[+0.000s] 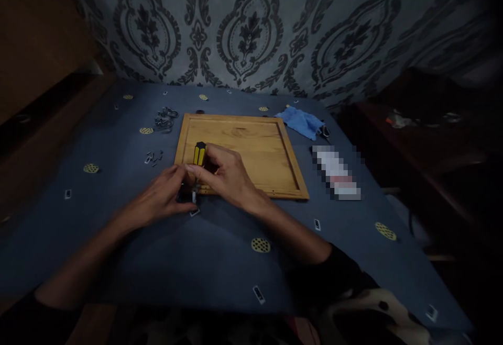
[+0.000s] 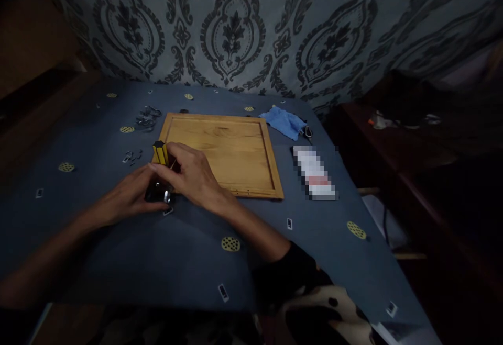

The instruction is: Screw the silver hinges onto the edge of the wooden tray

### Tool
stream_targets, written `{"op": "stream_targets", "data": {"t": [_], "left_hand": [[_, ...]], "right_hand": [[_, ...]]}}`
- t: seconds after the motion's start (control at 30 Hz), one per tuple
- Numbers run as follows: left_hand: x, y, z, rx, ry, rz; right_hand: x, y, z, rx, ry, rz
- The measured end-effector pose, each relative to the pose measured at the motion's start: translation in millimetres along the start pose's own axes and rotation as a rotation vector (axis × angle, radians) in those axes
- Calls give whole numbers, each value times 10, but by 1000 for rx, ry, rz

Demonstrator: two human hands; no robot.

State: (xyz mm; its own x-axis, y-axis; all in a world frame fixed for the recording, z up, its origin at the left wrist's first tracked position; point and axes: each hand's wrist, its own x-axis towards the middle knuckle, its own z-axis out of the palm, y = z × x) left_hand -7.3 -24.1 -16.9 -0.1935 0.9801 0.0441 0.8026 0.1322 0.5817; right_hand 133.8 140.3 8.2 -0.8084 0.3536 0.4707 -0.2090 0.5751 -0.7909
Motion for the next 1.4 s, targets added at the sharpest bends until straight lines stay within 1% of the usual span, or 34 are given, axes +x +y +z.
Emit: {"op": "stream_targets", "data": {"t": [0.1,0.27,0.33,0.4,0.47,0.5,0.57,0.67,0.77,0.87,0.93,1.07,1.13,1.23,1.4], "left_hand": [[10,23,-15,0,-7,2],[26,54,-29,-20,-13,-3],[26,53,-23,-21,-10,-11],[23,45,-13,-24,-9,-14],[17,31,3,-17,3,-19],[13,22,12,-9,6,-22],[7,4,26,9,9,-28],[2,-3,28,-8,1,-3],[2,19,10,-34,-3,0],[4,41,-6,-37,-27,-27],[3,40,-3,-37,-29,-20],[3,25,13,-33,6,-5],[8,28,10,-34,1,-12],[18,45,-9,-26,-29,-29],[10,51,-19,-24,-12,-18]], "right_hand": [[17,16,-23,61,-64,60],[57,-20,-116,342,-176,150],[71,-55,-162,414,-222,168],[77,-80,-189,432,-242,165],[71,-92,-181,404,-219,162],[65,-94,-165,368,-186,152],[48,-101,-117,271,-90,101],[27,-131,-59,150,63,-16],[21,-170,-65,75,143,-57],[27,-177,-99,11,137,-53],[32,-158,-105,-17,120,-55],[36,-111,-81,-11,96,-89],[35,-101,-73,-6,85,-96],[32,-98,-71,-27,71,-65],[30,-79,-53,-43,69,-42]]}}
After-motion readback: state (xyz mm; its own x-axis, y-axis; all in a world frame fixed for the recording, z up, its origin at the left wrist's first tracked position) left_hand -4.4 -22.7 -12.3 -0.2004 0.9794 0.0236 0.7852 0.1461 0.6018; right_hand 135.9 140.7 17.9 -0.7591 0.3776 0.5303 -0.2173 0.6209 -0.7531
